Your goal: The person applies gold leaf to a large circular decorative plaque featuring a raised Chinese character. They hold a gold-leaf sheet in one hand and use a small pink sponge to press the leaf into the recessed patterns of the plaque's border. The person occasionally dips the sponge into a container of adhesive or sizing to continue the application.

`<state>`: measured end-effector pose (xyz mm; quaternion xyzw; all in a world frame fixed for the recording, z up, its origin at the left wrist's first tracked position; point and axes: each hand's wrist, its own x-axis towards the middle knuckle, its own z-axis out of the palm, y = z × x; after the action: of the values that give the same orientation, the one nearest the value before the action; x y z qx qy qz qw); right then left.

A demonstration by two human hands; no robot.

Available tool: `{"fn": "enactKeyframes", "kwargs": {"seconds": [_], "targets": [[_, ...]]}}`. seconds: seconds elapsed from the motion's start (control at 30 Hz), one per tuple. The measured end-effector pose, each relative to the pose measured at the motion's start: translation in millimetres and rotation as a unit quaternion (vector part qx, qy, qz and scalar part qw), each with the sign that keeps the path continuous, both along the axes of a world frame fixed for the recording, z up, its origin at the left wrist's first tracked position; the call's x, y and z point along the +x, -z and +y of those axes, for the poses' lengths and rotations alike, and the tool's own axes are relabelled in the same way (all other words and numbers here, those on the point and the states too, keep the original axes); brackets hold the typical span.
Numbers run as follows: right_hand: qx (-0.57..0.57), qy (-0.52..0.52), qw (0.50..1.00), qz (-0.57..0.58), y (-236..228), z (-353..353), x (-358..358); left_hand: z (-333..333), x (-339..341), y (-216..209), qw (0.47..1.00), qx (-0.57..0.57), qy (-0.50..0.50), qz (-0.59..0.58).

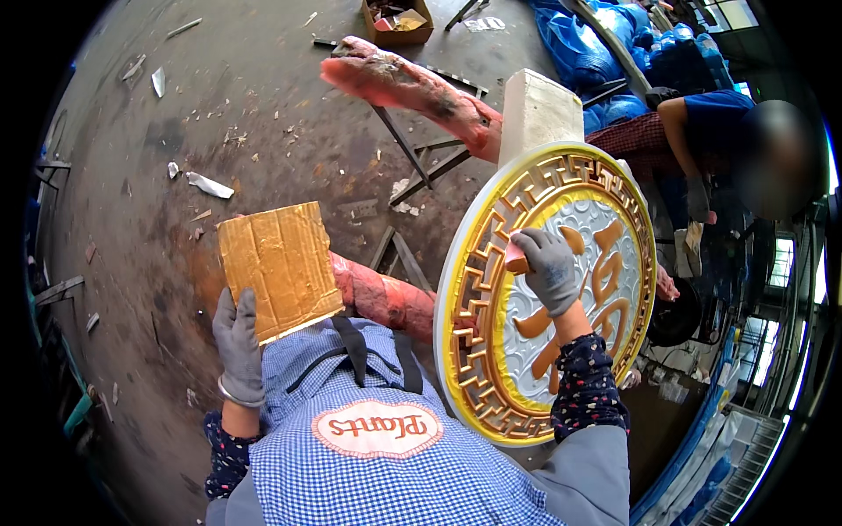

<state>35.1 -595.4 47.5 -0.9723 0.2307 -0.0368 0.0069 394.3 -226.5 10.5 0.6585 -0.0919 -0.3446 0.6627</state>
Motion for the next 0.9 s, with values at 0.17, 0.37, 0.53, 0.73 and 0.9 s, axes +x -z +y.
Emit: {"fn": "enactKeyframes", "kwargs": {"seconds": [0.17,0.37,0.53,0.73,0.9], "targets": [[0.008,-0.003,1.000,0.000,13,7,11,-7,-2,-5,1.000,0.002,0.000,0.023],[-0.011,0.058,0.998,0.036,6,3,-3,-11,-1,-9,0.998,-0.020,-0.018,0.049],[0.021,0.027,0.999,-0.016,15,11,24,-12,1,-10,1.000,-0.006,0.000,0.031],[0.010,0.080,0.996,0.043,15,5,7,-12,5,-9,1.000,-0.009,-0.005,0.018],[0.007,0.052,0.999,0.001,20,15,35,-12,10,-10,1.000,0.005,0.014,0.006]]}}
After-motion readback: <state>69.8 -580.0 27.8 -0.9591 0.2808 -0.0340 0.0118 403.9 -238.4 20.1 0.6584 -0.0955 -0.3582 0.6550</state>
